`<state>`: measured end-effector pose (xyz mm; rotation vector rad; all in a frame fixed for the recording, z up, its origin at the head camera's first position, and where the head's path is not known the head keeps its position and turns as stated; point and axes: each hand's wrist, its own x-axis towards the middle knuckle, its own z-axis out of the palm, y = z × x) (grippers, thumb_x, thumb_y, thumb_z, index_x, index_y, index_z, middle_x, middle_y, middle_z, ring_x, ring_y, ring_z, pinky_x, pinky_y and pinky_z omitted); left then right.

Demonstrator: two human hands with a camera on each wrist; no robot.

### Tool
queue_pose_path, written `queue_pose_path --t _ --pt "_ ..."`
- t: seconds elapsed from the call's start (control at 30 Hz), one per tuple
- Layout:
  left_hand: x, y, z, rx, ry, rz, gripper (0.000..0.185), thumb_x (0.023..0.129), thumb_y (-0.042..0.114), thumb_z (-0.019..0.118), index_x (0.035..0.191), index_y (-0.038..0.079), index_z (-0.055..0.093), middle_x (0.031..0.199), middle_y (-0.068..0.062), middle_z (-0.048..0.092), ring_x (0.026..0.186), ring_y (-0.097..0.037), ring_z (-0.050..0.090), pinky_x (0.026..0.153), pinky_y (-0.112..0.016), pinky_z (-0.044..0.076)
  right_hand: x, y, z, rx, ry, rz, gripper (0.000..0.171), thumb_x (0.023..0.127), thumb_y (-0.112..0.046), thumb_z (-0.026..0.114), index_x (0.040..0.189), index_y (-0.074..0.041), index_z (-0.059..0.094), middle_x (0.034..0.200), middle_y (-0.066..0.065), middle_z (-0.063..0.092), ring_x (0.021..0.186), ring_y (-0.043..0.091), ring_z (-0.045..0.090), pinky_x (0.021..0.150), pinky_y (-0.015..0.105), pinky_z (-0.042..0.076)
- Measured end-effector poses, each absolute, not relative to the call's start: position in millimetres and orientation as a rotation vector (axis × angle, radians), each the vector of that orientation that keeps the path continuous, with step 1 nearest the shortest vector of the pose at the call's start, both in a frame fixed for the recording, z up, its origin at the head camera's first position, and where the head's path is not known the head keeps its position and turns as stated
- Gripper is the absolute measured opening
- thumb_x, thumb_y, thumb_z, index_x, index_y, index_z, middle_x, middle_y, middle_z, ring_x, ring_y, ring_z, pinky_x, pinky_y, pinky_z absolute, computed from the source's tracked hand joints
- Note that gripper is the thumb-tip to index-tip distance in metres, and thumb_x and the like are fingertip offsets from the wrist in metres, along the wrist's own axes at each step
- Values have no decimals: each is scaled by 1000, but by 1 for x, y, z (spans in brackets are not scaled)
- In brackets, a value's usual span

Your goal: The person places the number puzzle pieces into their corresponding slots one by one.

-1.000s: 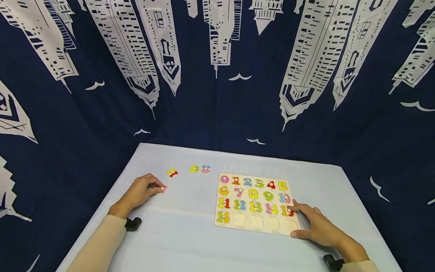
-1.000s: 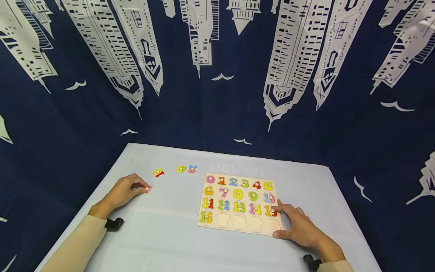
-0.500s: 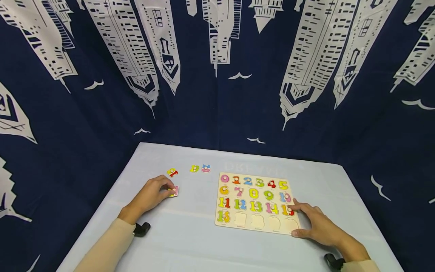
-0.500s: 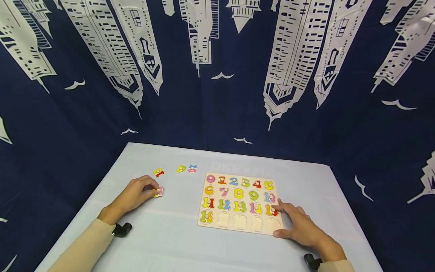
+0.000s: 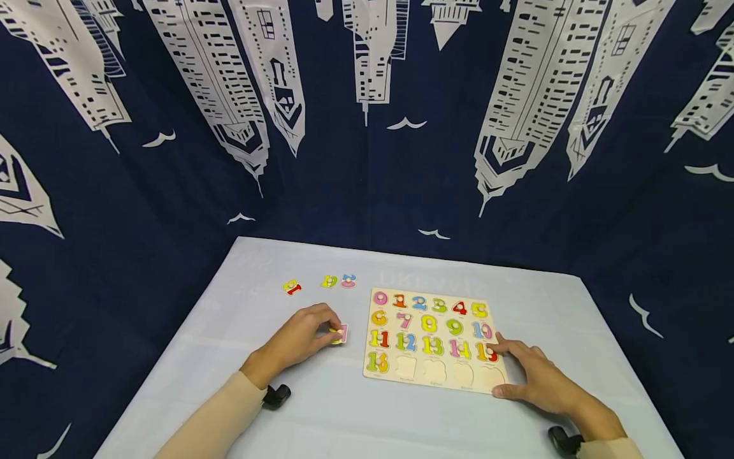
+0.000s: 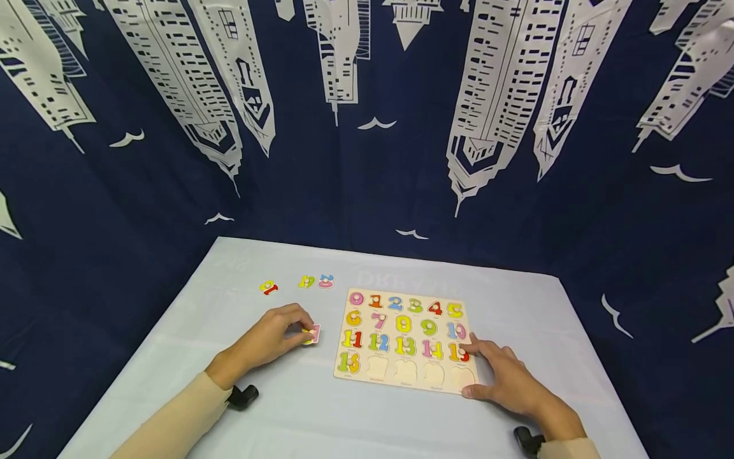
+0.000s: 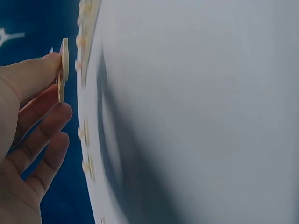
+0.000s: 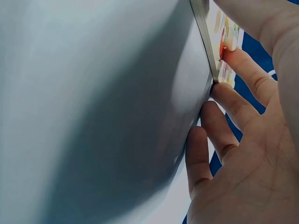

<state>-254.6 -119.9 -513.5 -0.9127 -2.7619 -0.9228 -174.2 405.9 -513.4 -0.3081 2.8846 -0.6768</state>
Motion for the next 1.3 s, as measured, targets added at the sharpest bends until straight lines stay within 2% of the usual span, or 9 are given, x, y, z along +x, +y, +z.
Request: queue_pose_path --t 0.3,0.6,0.83,1.13,1.3 --pt "-245 -60 -511 -1131 -2718 -888 18 104 27 93 118 21 84 117 10 79 107 -14 72 103 -29 64 -173 406 -514 -312 2893 -682 92 80 -52 105 157 -23 65 181 24 49 134 32 57 114 66 53" --pt "-242 -11 -516 -1324 -2699 -727 10 105 34 91 111 26 88 110 15 80 101 -2 67 104 -27 58 -176 407 -513 -294 2882 -688 93 81 -51 105 159 -22 64 182 25 48 137 37 57 116 72 52" --pt "-239 -1 -523 -1327 -2742 -609 7 104 34 92 109 29 88 109 17 80 101 -2 64 101 -23 56 -175 407 -514 -282 2867 -690 94 81 -53 104 160 -23 63 183 23 47 136 34 56 116 71 52" --pt "-238 -2 -525 -1268 -2754 -667 8 103 32 93 108 27 88 107 16 80 101 -2 65 102 -24 57 -173 404 -514 -322 2893 -693 90 81 -53 104 157 -24 65 182 22 50 135 32 58 113 66 53" --pt "-236 4 -525 -1251 -2733 -639 8 103 33 93 106 27 88 107 15 81 102 -4 66 98 -24 58 -172 403 -513 -310 2896 -677 92 81 -53 104 158 -23 64 182 23 49 134 33 57 113 67 53"
